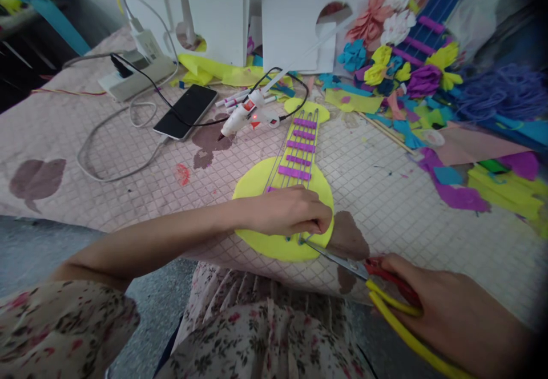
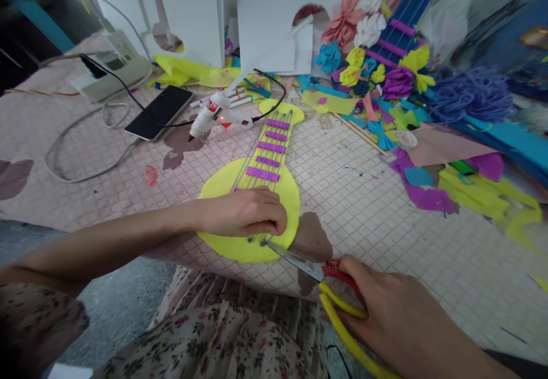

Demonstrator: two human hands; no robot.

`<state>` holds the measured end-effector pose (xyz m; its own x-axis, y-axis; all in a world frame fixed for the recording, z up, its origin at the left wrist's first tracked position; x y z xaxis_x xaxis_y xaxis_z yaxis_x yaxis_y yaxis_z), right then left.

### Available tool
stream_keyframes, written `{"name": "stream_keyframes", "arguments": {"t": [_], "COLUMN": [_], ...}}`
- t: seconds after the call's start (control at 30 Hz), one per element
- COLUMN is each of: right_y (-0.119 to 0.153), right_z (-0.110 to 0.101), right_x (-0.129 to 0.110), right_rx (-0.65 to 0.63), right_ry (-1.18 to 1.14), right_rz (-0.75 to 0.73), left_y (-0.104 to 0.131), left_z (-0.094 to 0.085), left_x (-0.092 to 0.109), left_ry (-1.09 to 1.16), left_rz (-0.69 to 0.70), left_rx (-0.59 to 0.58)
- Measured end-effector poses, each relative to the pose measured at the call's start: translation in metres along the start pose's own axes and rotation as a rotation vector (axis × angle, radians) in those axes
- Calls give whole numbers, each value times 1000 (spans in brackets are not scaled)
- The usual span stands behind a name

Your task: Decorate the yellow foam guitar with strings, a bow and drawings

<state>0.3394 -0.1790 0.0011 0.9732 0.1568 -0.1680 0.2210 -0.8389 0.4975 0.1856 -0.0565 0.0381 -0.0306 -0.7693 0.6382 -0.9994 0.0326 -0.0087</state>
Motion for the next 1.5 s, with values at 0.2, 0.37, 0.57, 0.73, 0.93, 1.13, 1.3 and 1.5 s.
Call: {"name": "stream_keyframes", "arguments": {"t": [0.2,0.37,0.57,0.73,0.93,1.13,1.3,1.5], "right_y": [3,5,1,1,2,4,3,2], "right_z": [1,0,4,5,2,-1,-1,-15], "right_x": [-3,-3,-4,-4,-7,-7,-7,21], "right_rx": [46,96,16,9,29,98,95,111], "right_ry": [74,60,52,73,58,53,81,71], "right_rz": [-48,-67,-14,5,-25,-72,-25,119], "left_y": [0,-1,-1,-1,-1,-1,0,8], "left_z": [-1,1,0,-1,0,0,-2,-25], "left_x": [-1,-2,-2,-3,-4,-4,-4,-14], "left_ry": [14,7,14,37,50,49,87,159], "left_rz": [-2,-1,4,-10,-11,-17,-4,-115], "left_rx": [26,5,6,20,10,6,57,293]}}
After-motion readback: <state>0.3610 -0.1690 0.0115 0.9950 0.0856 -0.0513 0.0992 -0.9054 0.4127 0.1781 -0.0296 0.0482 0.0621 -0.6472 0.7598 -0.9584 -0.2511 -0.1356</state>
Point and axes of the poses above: each hand's wrist, its own y-axis away from the middle knuckle, its own z-axis out of the palm, x = y × z, the point moved 8 cm from there along -y, towards the middle knuckle, and after that the axes turned 9 degrees about -x, right-handed, at the moved point
